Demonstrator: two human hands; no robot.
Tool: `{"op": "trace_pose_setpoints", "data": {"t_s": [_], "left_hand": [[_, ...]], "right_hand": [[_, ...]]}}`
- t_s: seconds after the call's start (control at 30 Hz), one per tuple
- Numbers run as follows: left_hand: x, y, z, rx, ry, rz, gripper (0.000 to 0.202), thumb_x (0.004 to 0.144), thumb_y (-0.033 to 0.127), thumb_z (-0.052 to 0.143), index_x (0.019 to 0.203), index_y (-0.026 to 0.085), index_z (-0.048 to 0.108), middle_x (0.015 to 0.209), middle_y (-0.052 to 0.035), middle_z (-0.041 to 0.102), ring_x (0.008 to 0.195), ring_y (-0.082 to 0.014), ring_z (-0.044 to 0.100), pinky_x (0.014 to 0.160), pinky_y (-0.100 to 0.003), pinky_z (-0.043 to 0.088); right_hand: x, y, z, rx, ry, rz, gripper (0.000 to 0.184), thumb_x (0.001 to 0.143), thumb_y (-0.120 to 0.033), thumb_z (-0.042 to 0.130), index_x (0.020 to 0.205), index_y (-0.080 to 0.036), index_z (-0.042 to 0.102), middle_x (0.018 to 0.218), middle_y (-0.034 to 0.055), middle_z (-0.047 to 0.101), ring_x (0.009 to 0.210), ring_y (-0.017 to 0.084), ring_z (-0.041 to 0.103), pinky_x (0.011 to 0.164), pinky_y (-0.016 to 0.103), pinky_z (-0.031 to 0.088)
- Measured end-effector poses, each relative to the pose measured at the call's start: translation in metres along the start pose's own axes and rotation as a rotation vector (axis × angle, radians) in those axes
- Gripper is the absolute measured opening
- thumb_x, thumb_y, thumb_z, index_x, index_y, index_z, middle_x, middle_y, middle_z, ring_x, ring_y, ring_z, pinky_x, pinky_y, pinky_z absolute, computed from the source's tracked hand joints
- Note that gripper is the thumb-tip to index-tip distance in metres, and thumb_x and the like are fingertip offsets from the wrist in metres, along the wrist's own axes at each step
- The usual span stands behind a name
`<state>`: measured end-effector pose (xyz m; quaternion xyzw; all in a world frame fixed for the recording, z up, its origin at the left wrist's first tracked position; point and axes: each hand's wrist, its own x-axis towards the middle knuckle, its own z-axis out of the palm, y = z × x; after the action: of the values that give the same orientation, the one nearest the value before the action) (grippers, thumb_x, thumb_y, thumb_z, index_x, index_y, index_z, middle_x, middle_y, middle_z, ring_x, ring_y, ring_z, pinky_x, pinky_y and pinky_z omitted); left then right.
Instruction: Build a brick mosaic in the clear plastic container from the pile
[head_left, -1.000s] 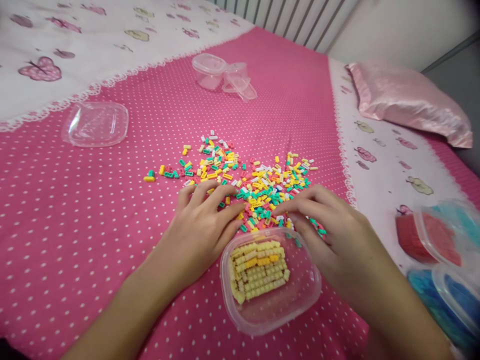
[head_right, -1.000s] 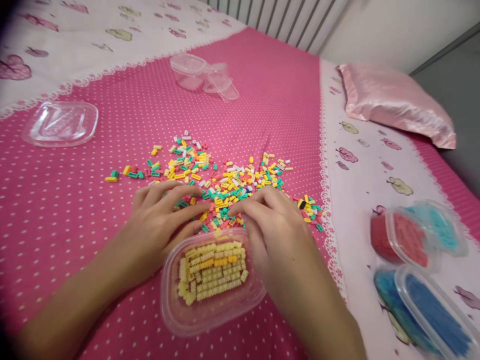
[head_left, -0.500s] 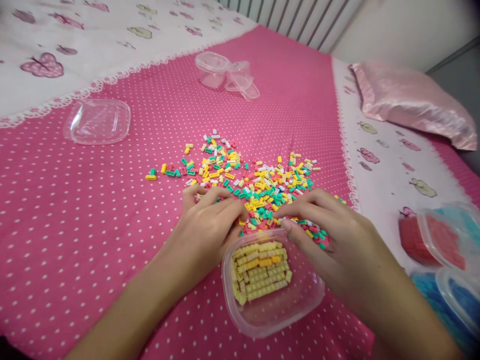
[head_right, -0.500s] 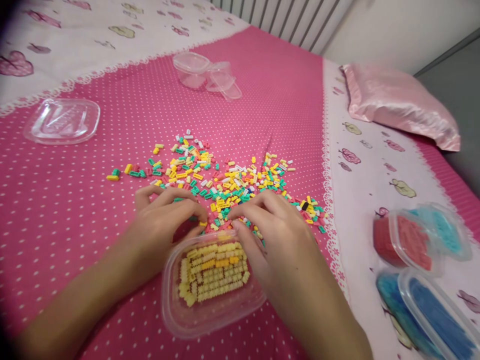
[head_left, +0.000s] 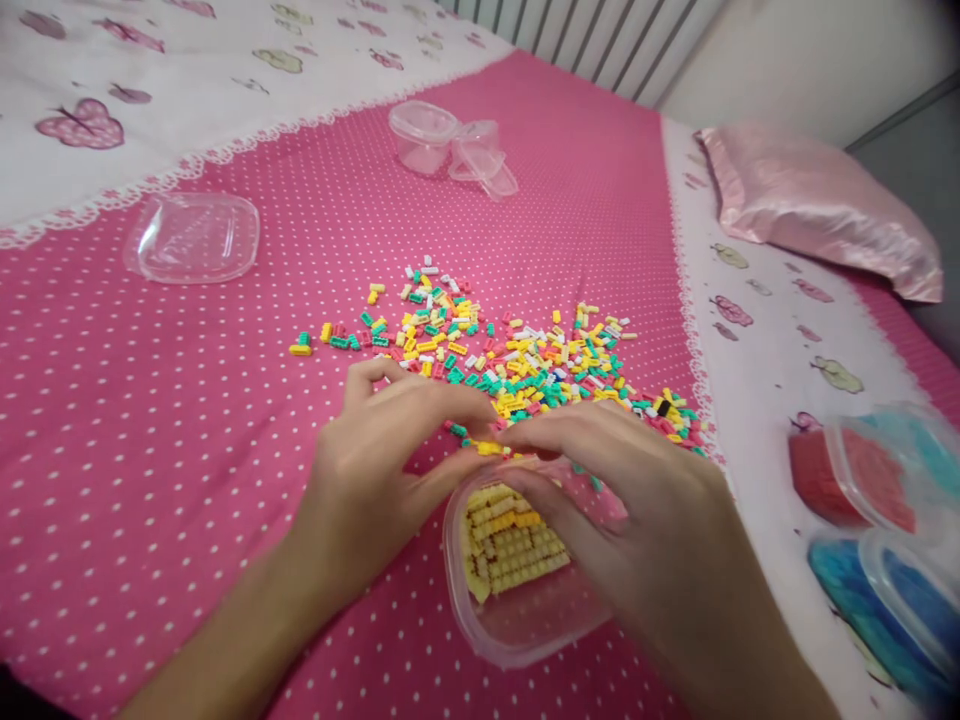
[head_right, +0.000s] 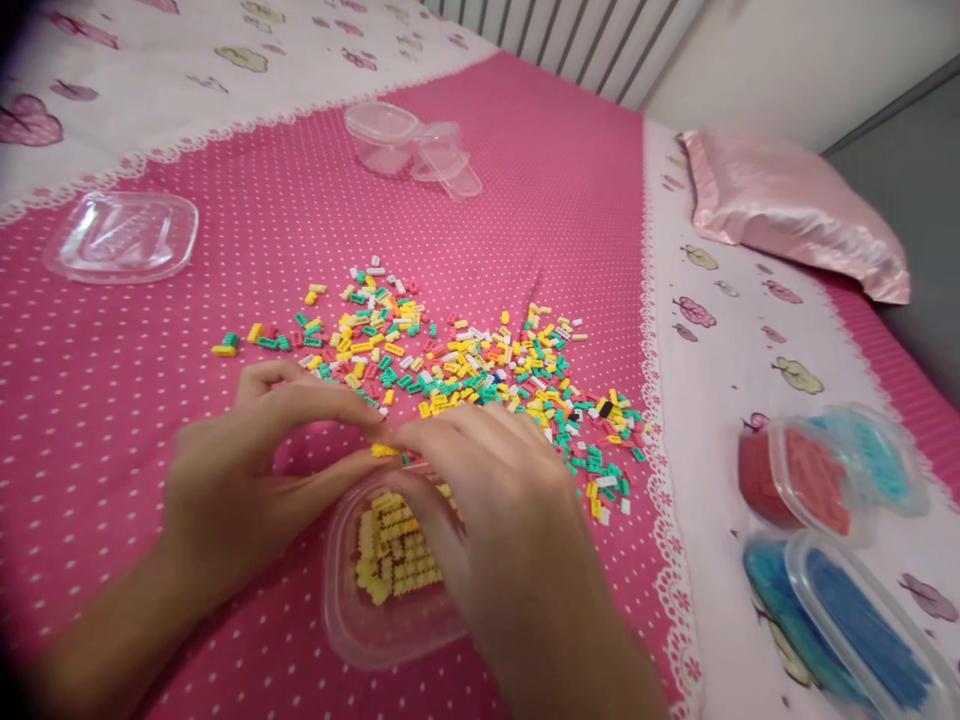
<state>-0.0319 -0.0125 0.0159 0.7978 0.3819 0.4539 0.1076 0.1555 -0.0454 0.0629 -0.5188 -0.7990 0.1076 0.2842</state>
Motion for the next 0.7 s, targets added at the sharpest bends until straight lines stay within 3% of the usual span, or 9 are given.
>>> {"op": "trace_pose_setpoints", "data": {"t_s": [0.17, 0.4, 0.7], "left_hand": [[0.002, 0.0009, -0.0026, -0.077, 0.022, 0.077, 0.016, 0.087, 0.028, 0.077, 0.094, 0.023, 0.064, 0.085, 0.0063, 0.076, 0.072, -0.0111, 0.066, 0.084, -0.031, 0.043], [0.0023, 0.0039, -0.0043, -0.071, 0.021, 0.042, 0.011, 0.087, 0.028, 0.077, 0.086, 0.024, 0.067, 0.079, 0.0058, 0.073, 0.076, -0.0141, 0.068, 0.09, -0.038, 0.039], [0.0007, 0.0029, -0.0064, -0.055, -0.03, 0.105, 0.001, 0.092, 0.022, 0.071, 0.093, 0.021, 0.07, 0.081, 0.0053, 0.076, 0.077, -0.0101, 0.068, 0.087, -0.033, 0.041]], "right_hand": [[-0.0012, -0.0042, 0.0052, 0.037, 0.062, 0.052, 0.008, 0.088, -0.019, 0.072, 0.089, -0.025, 0.068, 0.082, -0.0095, 0.072, 0.077, 0.009, 0.064, 0.072, 0.022, 0.043], [0.0025, -0.0061, 0.0037, 0.173, 0.047, 0.173, 0.01, 0.086, -0.018, 0.068, 0.084, -0.028, 0.068, 0.077, -0.0125, 0.072, 0.07, 0.007, 0.067, 0.066, 0.021, 0.047], [-0.0015, -0.0024, 0.0036, 0.332, -0.017, 0.247, 0.014, 0.088, -0.015, 0.062, 0.081, -0.028, 0.062, 0.082, -0.0083, 0.072, 0.082, 0.011, 0.071, 0.071, 0.023, 0.051]]}}
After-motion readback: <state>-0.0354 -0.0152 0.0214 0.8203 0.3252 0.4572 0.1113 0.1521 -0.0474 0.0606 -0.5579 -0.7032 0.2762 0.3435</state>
